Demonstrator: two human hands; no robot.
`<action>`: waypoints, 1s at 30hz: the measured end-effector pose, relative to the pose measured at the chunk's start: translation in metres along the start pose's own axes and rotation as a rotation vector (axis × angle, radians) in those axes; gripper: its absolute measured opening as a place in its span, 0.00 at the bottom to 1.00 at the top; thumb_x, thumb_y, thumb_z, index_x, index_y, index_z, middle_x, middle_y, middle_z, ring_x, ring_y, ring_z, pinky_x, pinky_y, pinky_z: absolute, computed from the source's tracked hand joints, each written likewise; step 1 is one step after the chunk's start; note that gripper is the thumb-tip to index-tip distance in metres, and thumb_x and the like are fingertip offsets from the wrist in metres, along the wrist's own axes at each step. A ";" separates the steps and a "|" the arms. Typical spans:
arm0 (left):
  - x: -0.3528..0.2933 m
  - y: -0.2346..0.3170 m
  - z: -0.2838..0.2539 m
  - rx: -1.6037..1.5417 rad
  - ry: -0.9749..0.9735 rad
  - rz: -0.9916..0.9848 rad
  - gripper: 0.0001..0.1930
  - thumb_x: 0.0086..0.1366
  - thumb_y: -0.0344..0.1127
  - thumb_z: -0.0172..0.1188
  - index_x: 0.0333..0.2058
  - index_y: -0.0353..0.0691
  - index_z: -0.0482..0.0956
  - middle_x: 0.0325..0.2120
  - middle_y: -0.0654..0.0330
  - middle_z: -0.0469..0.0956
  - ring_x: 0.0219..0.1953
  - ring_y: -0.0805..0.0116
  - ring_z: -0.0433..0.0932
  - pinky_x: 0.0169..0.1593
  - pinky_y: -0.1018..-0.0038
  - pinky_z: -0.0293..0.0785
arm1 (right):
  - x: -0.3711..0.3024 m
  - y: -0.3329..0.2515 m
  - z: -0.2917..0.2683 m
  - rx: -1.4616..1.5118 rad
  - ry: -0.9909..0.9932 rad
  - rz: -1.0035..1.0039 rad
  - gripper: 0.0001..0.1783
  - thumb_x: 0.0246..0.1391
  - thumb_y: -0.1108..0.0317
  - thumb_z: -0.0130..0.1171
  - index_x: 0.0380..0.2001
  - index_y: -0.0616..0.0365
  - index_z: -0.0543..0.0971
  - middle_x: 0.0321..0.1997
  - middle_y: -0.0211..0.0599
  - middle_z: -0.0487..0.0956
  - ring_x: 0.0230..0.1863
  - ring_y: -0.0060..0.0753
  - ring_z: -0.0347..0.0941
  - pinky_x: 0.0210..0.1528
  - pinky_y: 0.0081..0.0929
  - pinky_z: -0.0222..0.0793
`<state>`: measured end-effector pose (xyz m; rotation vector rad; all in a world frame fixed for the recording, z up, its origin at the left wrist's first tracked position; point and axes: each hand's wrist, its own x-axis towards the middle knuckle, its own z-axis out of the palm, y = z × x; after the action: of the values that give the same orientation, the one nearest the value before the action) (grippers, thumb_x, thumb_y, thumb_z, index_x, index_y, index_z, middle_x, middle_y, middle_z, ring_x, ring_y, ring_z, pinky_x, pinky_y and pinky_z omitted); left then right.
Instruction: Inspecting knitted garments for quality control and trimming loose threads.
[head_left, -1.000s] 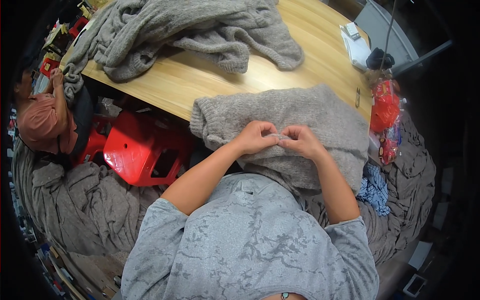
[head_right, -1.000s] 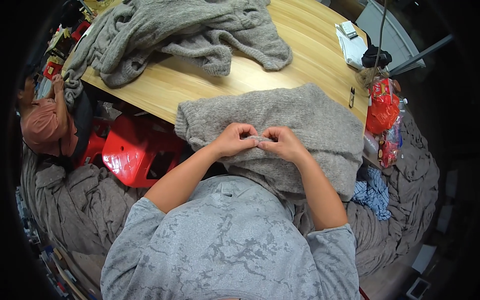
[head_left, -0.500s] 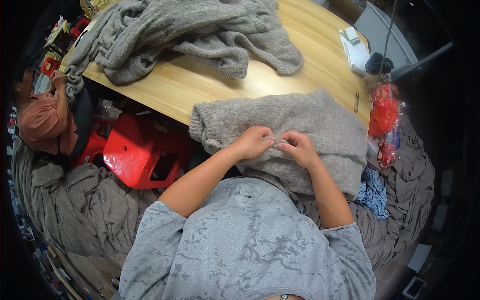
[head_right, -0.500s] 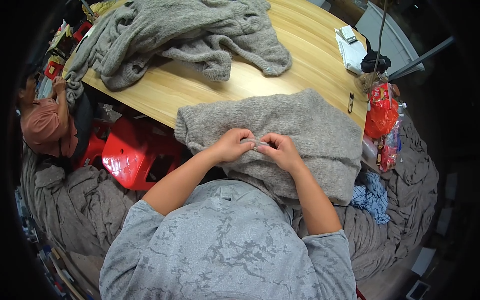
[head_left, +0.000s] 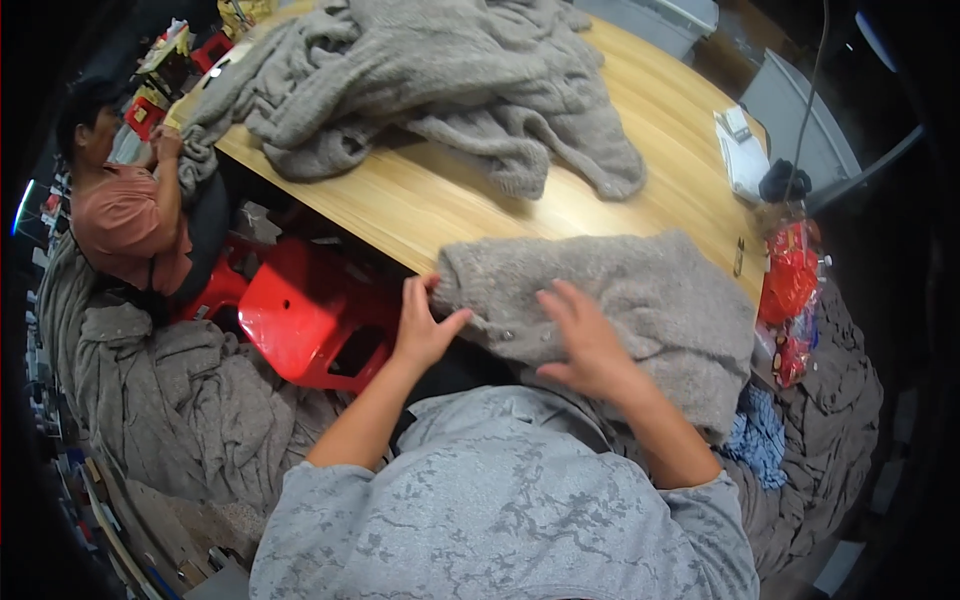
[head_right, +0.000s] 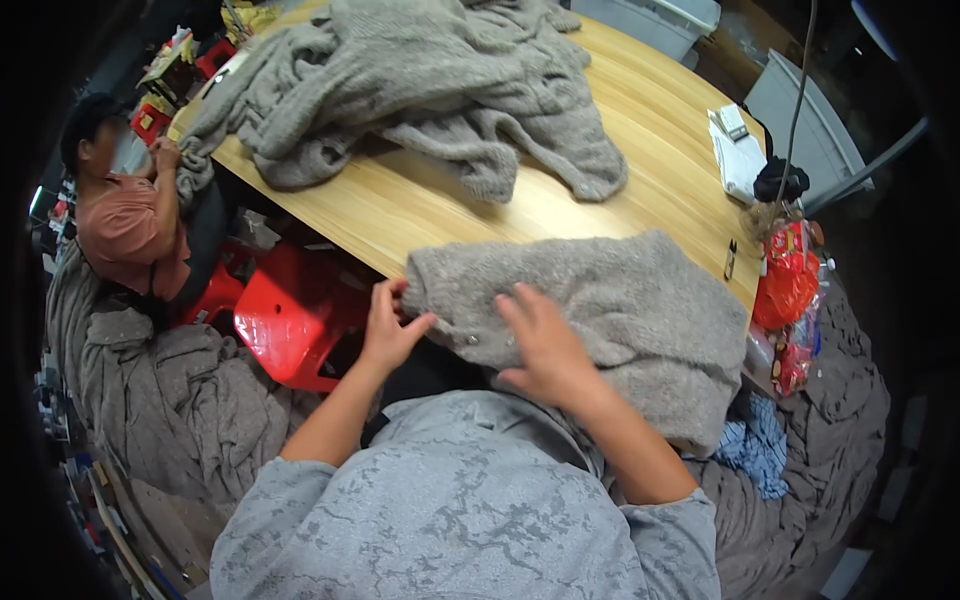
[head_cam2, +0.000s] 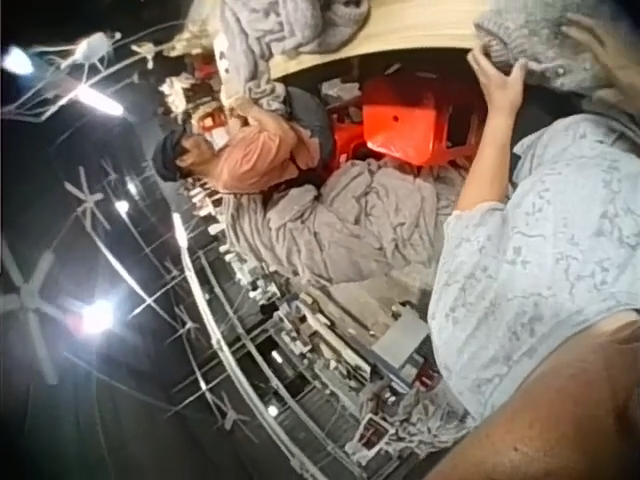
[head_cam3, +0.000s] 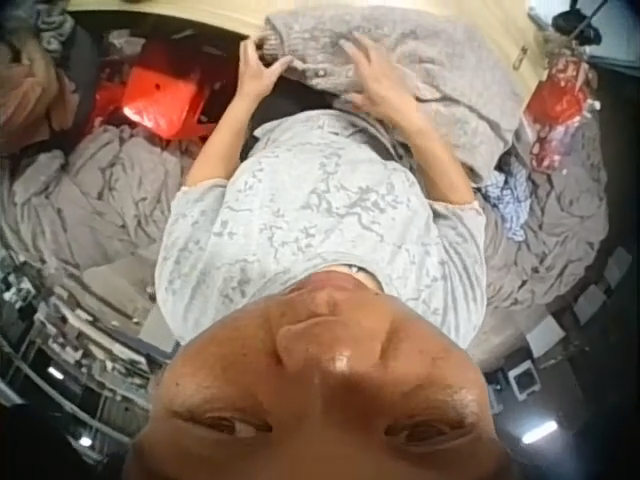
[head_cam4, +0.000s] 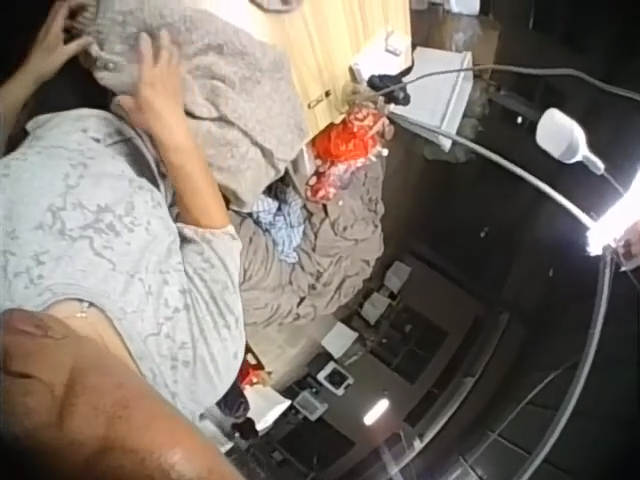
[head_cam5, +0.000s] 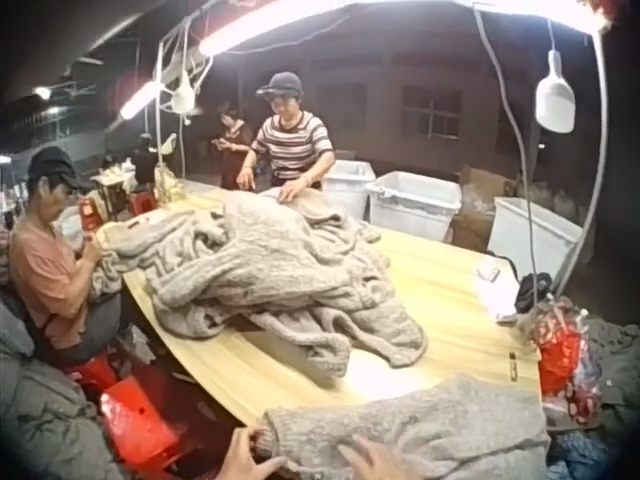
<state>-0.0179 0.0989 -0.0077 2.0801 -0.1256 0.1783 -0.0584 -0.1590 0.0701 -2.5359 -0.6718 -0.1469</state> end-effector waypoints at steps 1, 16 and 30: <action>-0.005 -0.002 0.006 -0.016 -0.024 -0.024 0.30 0.48 0.31 0.70 0.48 0.33 0.64 0.40 0.49 0.70 0.44 0.58 0.73 0.48 0.68 0.70 | 0.007 -0.008 0.015 -0.103 -0.061 -0.027 0.36 0.39 0.70 0.66 0.56 0.59 0.66 0.48 0.50 0.71 0.51 0.52 0.67 0.51 0.39 0.68; 0.052 -0.047 -0.049 -0.711 -0.206 -0.298 0.17 0.66 0.36 0.52 0.51 0.37 0.69 0.40 0.60 0.76 0.42 0.69 0.75 0.44 0.75 0.72 | 0.015 -0.075 -0.055 0.914 0.150 -0.019 0.16 0.42 0.76 0.56 0.39 0.62 0.75 0.35 0.48 0.79 0.40 0.43 0.76 0.42 0.33 0.69; 0.062 -0.007 0.020 -0.743 -0.449 -0.442 0.06 0.68 0.33 0.51 0.41 0.41 0.71 0.24 0.66 0.71 0.20 0.83 0.66 0.20 0.89 0.62 | -0.671 -0.005 -0.399 -0.272 2.567 0.905 0.38 0.41 0.63 0.70 0.51 0.74 0.67 0.55 0.50 0.72 0.52 0.45 0.72 0.48 0.38 0.70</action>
<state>0.0457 0.0845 -0.0121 1.3274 0.0051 -0.5351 -0.6363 -0.6464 0.2655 -0.6787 1.3706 -2.2597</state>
